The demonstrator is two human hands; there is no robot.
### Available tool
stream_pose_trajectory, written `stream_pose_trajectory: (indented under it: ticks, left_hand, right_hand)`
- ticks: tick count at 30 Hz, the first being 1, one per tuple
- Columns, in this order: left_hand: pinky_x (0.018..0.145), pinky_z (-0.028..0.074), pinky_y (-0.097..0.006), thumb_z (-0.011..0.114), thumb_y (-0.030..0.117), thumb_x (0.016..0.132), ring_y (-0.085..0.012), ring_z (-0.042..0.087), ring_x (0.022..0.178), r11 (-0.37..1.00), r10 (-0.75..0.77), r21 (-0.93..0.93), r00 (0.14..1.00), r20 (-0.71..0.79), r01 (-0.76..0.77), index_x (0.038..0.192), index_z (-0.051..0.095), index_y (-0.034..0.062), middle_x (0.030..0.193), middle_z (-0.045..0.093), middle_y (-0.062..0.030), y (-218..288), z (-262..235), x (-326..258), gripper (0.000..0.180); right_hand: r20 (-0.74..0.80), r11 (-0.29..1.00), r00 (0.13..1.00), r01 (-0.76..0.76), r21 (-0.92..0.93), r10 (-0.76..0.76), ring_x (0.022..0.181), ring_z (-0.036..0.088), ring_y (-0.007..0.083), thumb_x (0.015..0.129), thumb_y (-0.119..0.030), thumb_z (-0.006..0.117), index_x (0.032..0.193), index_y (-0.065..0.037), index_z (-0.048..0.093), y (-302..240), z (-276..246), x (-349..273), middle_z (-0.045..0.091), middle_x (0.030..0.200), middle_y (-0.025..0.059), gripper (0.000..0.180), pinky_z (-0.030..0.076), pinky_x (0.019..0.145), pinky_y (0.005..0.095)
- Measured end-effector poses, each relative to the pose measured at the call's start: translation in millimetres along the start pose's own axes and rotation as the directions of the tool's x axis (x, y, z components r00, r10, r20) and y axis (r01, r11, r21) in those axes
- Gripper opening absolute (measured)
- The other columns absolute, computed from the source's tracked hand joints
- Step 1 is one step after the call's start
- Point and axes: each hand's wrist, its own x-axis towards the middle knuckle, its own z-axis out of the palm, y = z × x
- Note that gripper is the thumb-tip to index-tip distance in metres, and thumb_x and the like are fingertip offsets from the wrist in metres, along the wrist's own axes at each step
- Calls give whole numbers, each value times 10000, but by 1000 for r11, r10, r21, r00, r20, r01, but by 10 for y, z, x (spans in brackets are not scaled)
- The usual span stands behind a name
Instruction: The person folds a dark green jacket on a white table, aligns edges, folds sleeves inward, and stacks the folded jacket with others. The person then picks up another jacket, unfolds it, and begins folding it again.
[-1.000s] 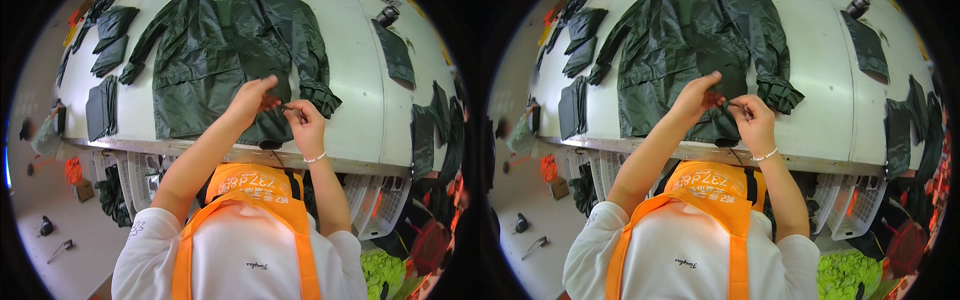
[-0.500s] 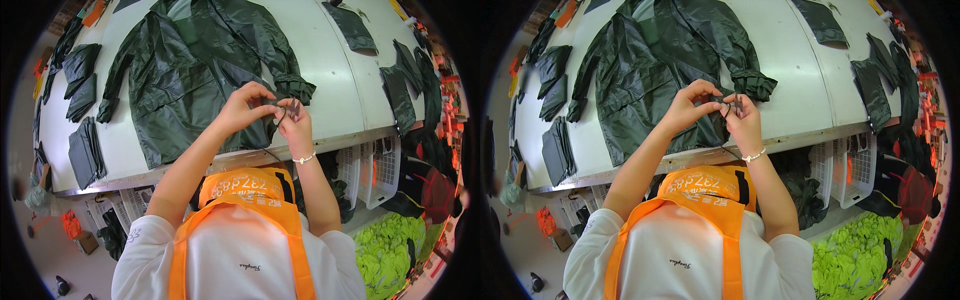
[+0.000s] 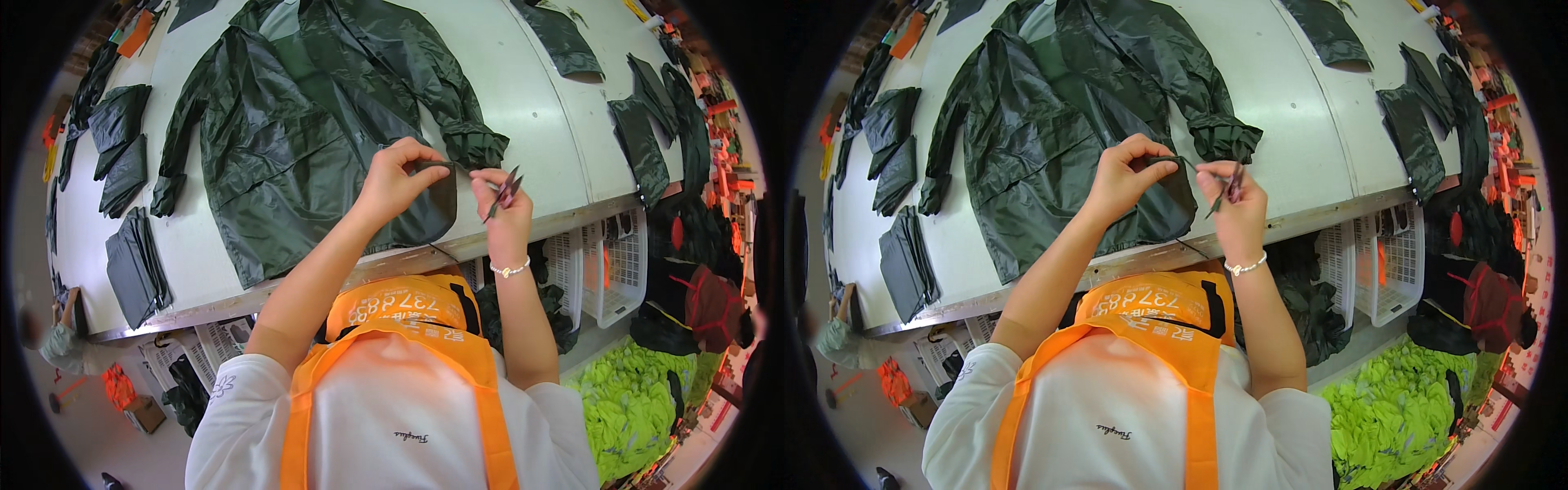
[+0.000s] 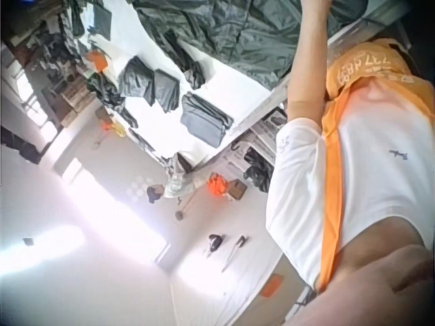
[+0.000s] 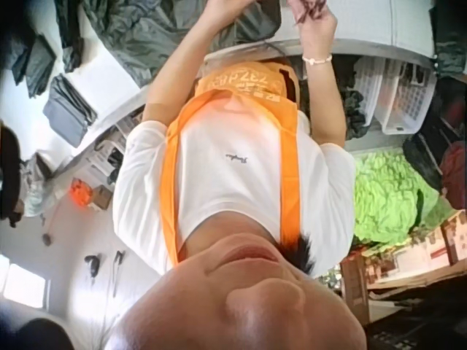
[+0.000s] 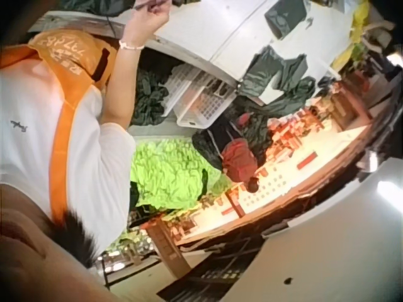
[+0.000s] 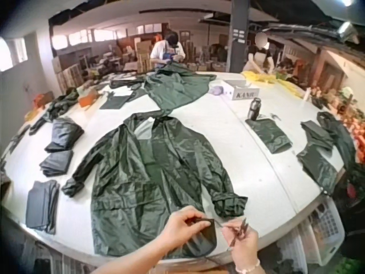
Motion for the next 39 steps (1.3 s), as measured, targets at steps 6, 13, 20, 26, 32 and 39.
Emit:
stream_pose_trajectory:
  ticks: [6, 13, 20, 26, 32, 39]
  left_hand:
    - [625, 415, -196, 701, 60, 777, -62, 548, 688, 998, -65, -28, 997, -30, 65, 892, 668, -17, 826, 580, -7, 38, 3, -19, 141]
    - [676, 442, -208, 689, 55, 799, -88, 563, 734, 946, -94, -310, 995, 23, 97, 891, 659, -42, 887, 566, -54, -55, 6, -45, 137]
    - [687, 433, -207, 671, 98, 832, -79, 547, 773, 963, -127, -237, 992, 17, 127, 873, 677, -24, 817, 578, -4, 54, -73, -29, 129]
    - [639, 444, -226, 702, 118, 803, -93, 570, 708, 973, -92, -203, 992, 81, 107, 863, 690, -19, 807, 583, -30, 41, -56, 2, 150]
    - [653, 427, -210, 686, 95, 817, -68, 534, 723, 981, -124, -135, 985, 118, 140, 876, 677, -32, 803, 567, -2, 73, -64, 20, 141]
    - [666, 420, -202, 666, 84, 825, -52, 524, 743, 974, -168, -132, 979, 113, 183, 892, 665, -43, 816, 565, 12, 47, -90, 4, 144]
  right_hand:
    - [42, 947, 970, 243, -212, -240, 581, 372, 40, 783, 24, 686, 869, -46, 668, 191, 169, -11, 509, 755, -29, 112, 302, 519, 184]
    - [100, 893, 938, 346, -289, -331, 592, 414, 45, 782, 79, 626, 871, -32, 664, 232, 261, 44, 522, 749, -11, 147, 344, 529, 190]
    - [85, 957, 969, 244, -158, -233, 588, 399, 24, 773, 37, 665, 902, -30, 665, 92, 156, 157, 530, 774, -41, 145, 343, 529, 178]
    - [222, 855, 928, 365, -369, -300, 583, 456, 32, 792, 1, 670, 883, -11, 658, -66, 103, 278, 595, 762, -16, 92, 369, 532, 181]
    - [121, 995, 990, -60, -75, 69, 540, 435, 26, 865, -74, 616, 878, -3, 631, 32, 99, 265, 626, 766, 0, 74, 351, 489, 170]
    - [113, 998, 992, -63, 25, 60, 488, 374, 6, 910, -134, 562, 921, -18, 582, 43, 114, 259, 625, 785, 8, 118, 289, 430, 170]
